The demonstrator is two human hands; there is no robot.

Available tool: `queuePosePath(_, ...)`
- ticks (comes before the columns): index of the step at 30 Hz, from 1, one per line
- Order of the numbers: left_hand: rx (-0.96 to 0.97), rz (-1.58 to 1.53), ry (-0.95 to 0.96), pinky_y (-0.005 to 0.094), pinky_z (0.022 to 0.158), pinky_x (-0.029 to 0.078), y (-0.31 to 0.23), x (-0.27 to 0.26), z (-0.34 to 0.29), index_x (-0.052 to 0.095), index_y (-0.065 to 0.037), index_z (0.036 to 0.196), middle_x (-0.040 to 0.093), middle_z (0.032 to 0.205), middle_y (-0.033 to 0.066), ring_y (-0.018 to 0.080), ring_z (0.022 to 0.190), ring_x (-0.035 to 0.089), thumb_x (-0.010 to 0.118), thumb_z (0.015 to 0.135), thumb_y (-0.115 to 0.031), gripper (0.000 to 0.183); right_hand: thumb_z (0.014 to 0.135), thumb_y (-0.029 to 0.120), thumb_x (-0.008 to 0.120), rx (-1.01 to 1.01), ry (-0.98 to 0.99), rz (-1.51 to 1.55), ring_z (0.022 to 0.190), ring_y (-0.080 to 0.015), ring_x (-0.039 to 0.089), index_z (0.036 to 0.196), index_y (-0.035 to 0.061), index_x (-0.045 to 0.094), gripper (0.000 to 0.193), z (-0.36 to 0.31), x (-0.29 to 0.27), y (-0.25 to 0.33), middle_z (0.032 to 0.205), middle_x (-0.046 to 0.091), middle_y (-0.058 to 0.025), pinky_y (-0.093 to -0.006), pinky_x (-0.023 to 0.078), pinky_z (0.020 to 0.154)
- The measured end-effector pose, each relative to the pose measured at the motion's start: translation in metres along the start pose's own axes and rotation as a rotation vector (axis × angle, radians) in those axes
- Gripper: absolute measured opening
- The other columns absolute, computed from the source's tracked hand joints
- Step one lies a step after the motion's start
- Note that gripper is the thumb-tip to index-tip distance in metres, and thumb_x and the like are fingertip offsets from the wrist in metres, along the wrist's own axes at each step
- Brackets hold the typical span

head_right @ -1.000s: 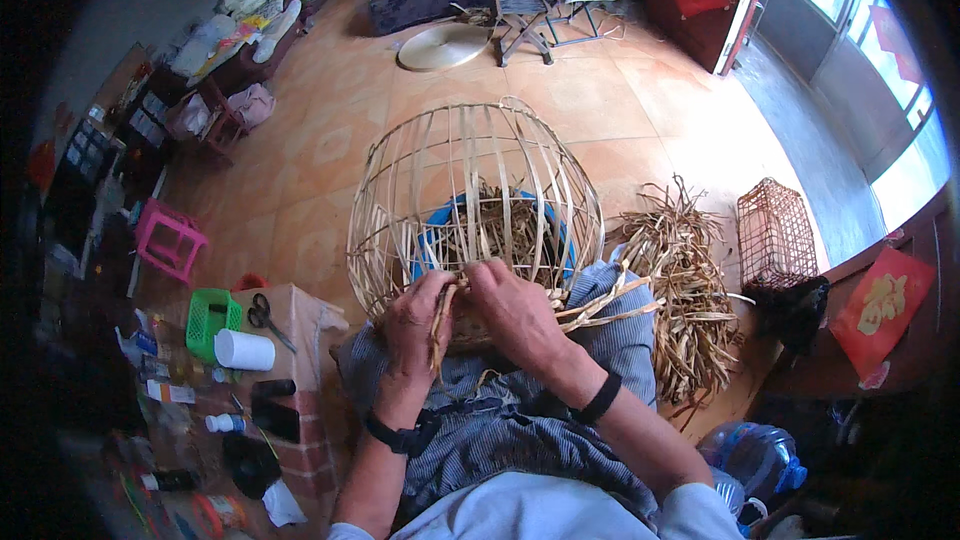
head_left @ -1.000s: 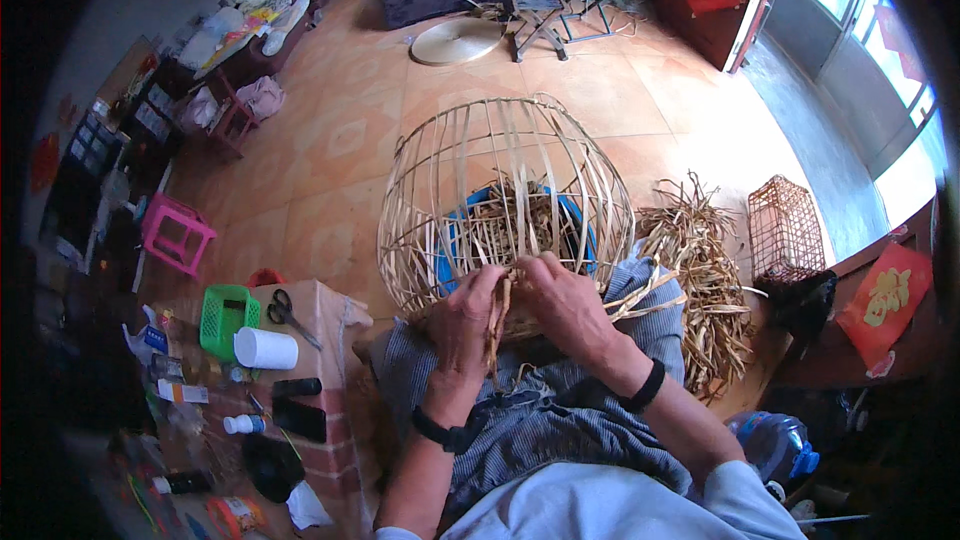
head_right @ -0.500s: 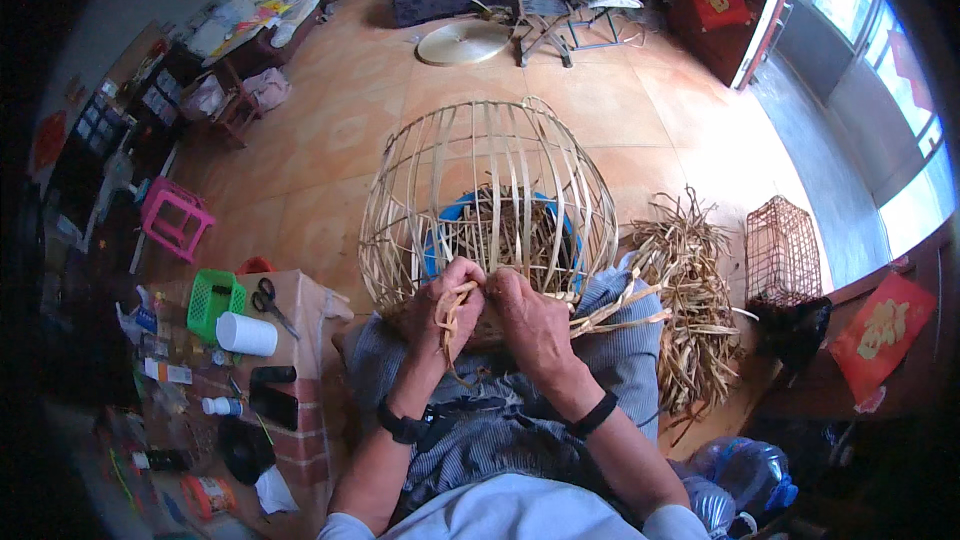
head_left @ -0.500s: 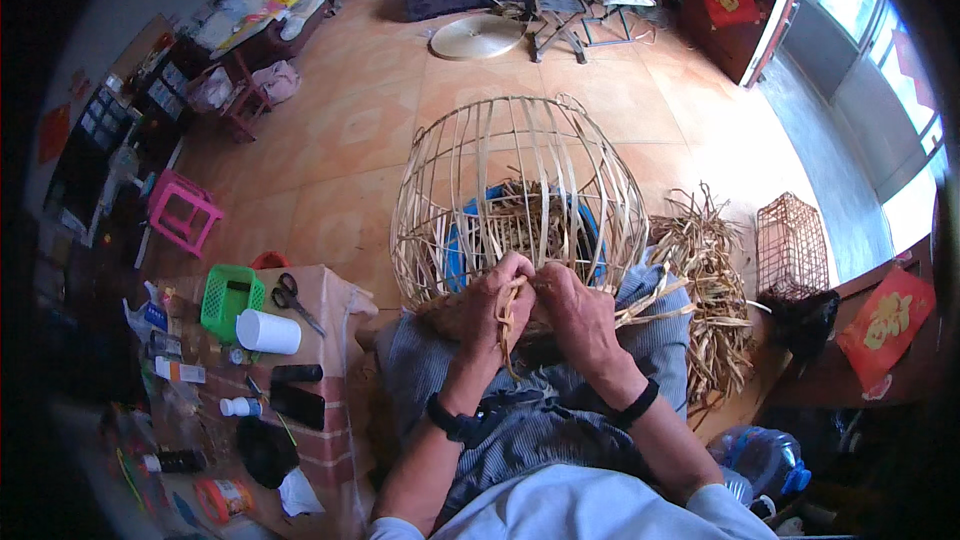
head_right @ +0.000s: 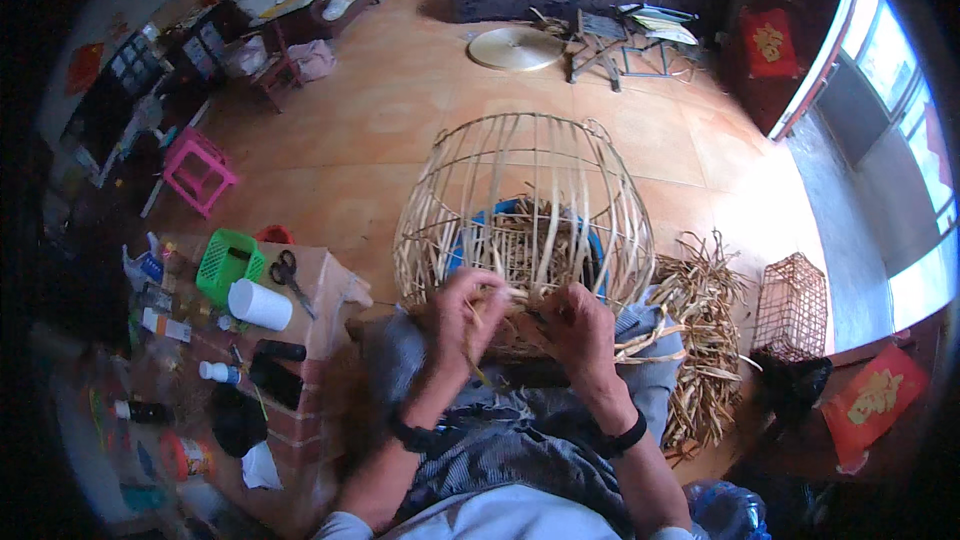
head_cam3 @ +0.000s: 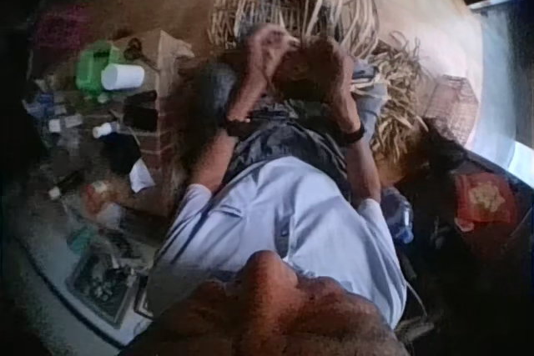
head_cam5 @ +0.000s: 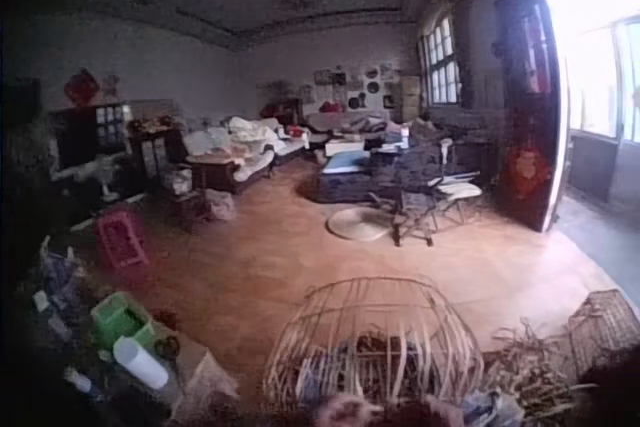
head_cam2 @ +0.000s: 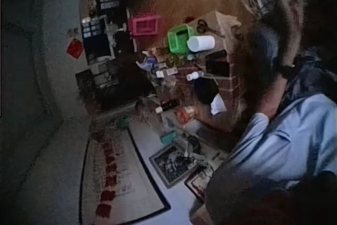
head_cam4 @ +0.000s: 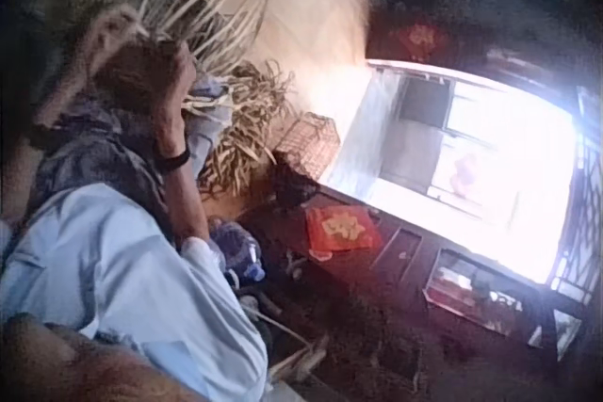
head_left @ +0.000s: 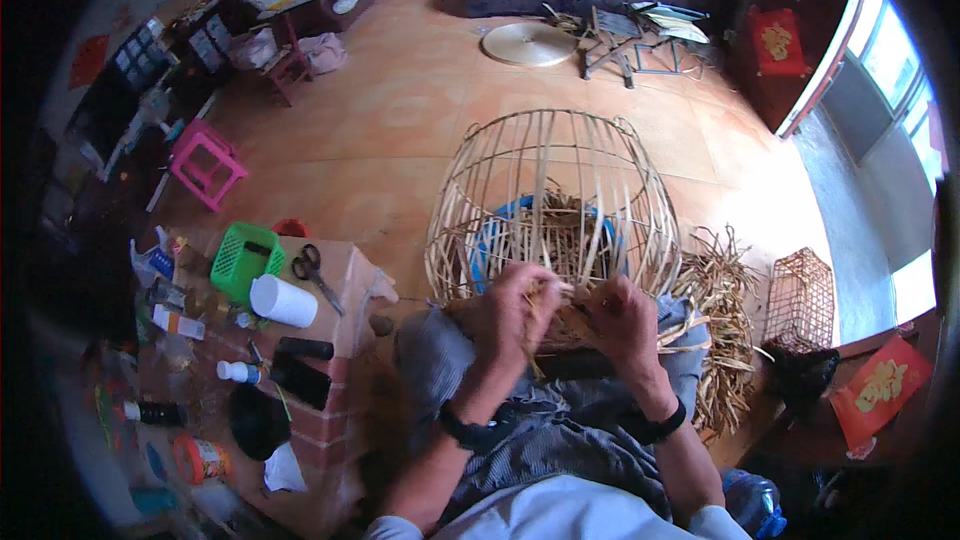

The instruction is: The recorder is weaving thin bamboo strips into a large circular bamboo cage frame while sitting on the floor.

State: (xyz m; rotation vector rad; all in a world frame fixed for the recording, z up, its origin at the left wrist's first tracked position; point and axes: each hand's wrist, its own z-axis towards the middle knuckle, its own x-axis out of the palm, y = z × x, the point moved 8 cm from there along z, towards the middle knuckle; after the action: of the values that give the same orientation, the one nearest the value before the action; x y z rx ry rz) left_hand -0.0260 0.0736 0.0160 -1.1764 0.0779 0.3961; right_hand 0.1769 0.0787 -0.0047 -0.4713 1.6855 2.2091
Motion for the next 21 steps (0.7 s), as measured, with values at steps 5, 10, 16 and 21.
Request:
queuePosePath(5, -0.538, -0.577, -0.057, 0.0252, 0.062, 0.057, 0.079, -0.055, 0.007, 0.063, -0.005, 0.120, 0.075, 0.109, 0.0091, 0.0147, 0.074, 0.073, 0.073, 0.105, -0.028, 0.030, 0.093, -0.010, 0.070, 0.335, -0.089, 0.806, 0.068, -0.0056, 0.058, 0.089, 0.0084, 0.059, 0.022, -0.006, -0.020, -0.036, 0.087, 0.067, 0.0011, -0.0227, 0.047, 0.058)
queuePosePath(10, -0.649, -0.737, -0.199, 0.0305, 0.073, 0.059, 0.101, -0.112, 0.001, 0.063, -0.008, 0.123, 0.074, 0.115, 0.0096, 0.0187, 0.082, 0.074, 0.070, 0.107, -0.030, 0.029, 0.097, 0.000, 0.074, 0.573, -0.054, 1.250, 0.060, -0.0062, 0.047, 0.098, 0.0106, 0.062, 0.017, -0.031, -0.023, -0.095, 0.079, 0.058, 0.0029, -0.0219, 0.036, 0.052)
queuePosePath(16, -0.545, -0.533, -0.442, 0.0306, 0.069, 0.058, 0.117, -0.182, -0.020, 0.059, -0.008, 0.124, 0.073, 0.110, 0.0085, 0.0192, 0.080, 0.073, 0.071, 0.106, -0.028, 0.030, 0.101, 0.012, 0.075, 0.597, 0.096, 0.982, 0.061, -0.0089, 0.053, 0.124, 0.0065, 0.062, 0.027, -0.034, -0.023, -0.061, 0.081, 0.060, 0.0023, -0.0261, 0.043, 0.054)
queuePosePath(21, -0.338, -0.209, -0.489, 0.0305, 0.076, 0.056, 0.097, -0.186, -0.022, 0.059, -0.006, 0.126, 0.069, 0.113, 0.0080, 0.0174, 0.085, 0.070, 0.069, 0.103, -0.016, 0.027, 0.103, 0.022, 0.074, 0.071, 0.265, -0.165, 0.069, -0.0152, 0.067, 0.110, 0.0012, 0.064, 0.025, 0.001, -0.018, 0.011, 0.075, 0.065, -0.0072, -0.0339, 0.051, 0.058)
